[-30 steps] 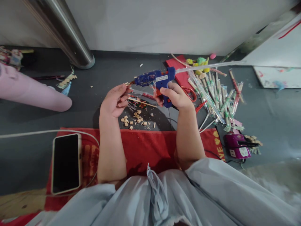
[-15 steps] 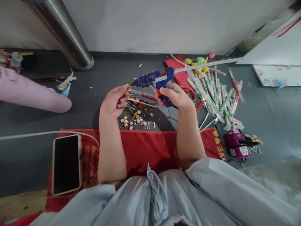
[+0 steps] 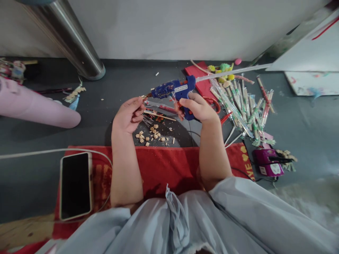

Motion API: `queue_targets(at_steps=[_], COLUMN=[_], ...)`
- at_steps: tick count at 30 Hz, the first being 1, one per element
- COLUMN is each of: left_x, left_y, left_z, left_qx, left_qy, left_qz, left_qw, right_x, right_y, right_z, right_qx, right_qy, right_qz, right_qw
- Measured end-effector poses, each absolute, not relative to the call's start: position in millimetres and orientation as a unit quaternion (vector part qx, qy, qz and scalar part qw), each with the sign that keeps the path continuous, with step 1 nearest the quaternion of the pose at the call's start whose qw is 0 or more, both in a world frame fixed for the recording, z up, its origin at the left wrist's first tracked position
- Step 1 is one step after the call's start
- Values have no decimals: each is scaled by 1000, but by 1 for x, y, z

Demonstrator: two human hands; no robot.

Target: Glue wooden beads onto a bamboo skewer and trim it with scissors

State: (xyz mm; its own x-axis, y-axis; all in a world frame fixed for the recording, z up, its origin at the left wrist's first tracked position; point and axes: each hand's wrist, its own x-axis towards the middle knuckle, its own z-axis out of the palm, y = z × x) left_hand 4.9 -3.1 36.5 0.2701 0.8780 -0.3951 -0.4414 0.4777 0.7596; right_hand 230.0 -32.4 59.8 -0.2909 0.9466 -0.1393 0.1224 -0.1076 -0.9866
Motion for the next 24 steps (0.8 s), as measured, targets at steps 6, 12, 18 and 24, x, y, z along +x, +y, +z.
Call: queue_targets(at_steps=[6, 12, 18, 24], left_x=[5, 6, 5, 5], left_y=[-3, -4, -4, -3], left_z=[37, 40, 38, 38], left_qx=[263, 261, 253, 257], left_qy=[411, 424, 403, 403], left_qz=[436, 433, 436, 436], left_qw=[757, 751, 764, 762], right_x=[231, 233, 235, 236], right_y=[-32, -31, -33, -34], right_z=[58, 56, 59, 61], right_qx=[-473, -462, -474, -461], right_qy=[-570, -564, -560, -558], right_qz=[569, 575, 569, 575], right_qw=[358, 371, 372, 381])
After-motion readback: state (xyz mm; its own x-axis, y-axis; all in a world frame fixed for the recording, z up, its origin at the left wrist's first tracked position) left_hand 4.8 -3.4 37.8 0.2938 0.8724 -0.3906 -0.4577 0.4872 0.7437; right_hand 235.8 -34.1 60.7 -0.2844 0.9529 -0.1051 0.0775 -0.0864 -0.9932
